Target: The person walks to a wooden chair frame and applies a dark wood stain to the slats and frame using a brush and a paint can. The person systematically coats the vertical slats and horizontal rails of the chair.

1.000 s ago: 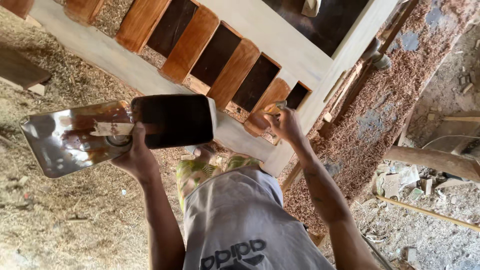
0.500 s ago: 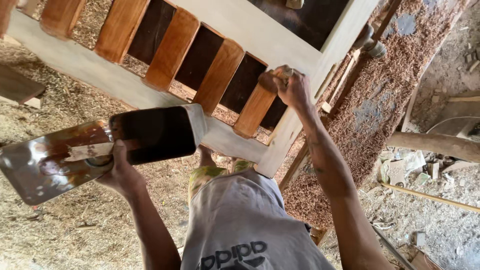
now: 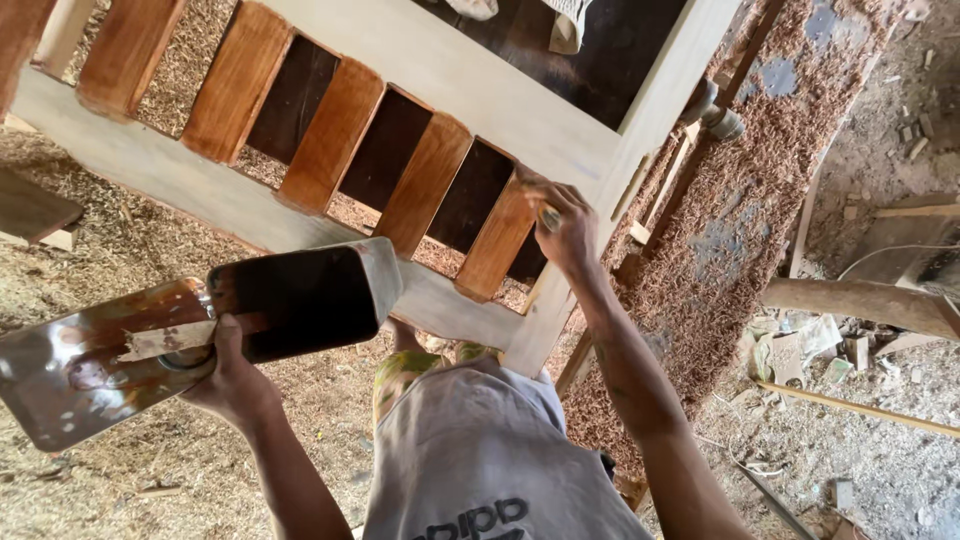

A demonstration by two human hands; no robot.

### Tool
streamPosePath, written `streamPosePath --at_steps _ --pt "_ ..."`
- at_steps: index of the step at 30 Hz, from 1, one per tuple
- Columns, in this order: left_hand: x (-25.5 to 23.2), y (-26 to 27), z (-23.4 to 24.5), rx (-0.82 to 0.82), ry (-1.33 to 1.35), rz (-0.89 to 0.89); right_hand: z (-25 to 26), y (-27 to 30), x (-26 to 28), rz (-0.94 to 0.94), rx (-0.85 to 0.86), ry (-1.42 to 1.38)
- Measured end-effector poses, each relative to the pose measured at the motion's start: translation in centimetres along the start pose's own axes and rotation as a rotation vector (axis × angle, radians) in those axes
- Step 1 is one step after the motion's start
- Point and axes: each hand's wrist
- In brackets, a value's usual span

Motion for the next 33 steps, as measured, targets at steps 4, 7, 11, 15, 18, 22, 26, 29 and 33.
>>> streamPosePath --at_steps 4,7,11,15,18,22,26,29,33 --pt "0.0 0.1 0.1 -0.016 -0.071 -0.013 -0.9 -1.2 -0.7 -0.207 0.231 -0.026" --pt "-0.2 -0.2 -0.2 0.011 -0.012 -0.006 -1.1 -2.7 -0.6 -0.369 0.351 -0.066" --pt "-0.3 0.3 0.1 -0.029 -0.033 0.04 0.2 -3.3 0.0 -0.425 0.491 -0.028" --pt "0.0 -0.1 -0.3 -0.054 -0.065 0.014 0.7 -4.5 0.3 -0.368 0.295 -0.114" --pt "0.4 -0.1 0.1 -0.028 0.0 -0.024 1.2 -3.7 0.2 -0.433 0.443 -0.167" --pt "0.5 -0.6 0.0 -0.009 0.012 -0.019 0.8 -3.5 -0.9 -0.34 0.462 -0.13" --pt "1.0 -0.1 0.6 -0.069 -0.054 0.055 -0.2 -0.7 0.9 -0.245 0.334 -0.055" --pt "0.6 -0.7 0.3 -0.036 -0.047 0.0 -0.3 1.3 5.2 -0.242 0.43 -0.249" --pt "1.1 -0.2 0.1 0.001 -0.006 0.013 1.9 3.1 8.2 -0.397 0.689 -0.391"
Point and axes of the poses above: each hand's wrist, its own y-axis away from the middle knuckle, its own z-axis out of the back of the hand, x = y × z, and after that the axes turned 5 degrees about z, right-handed
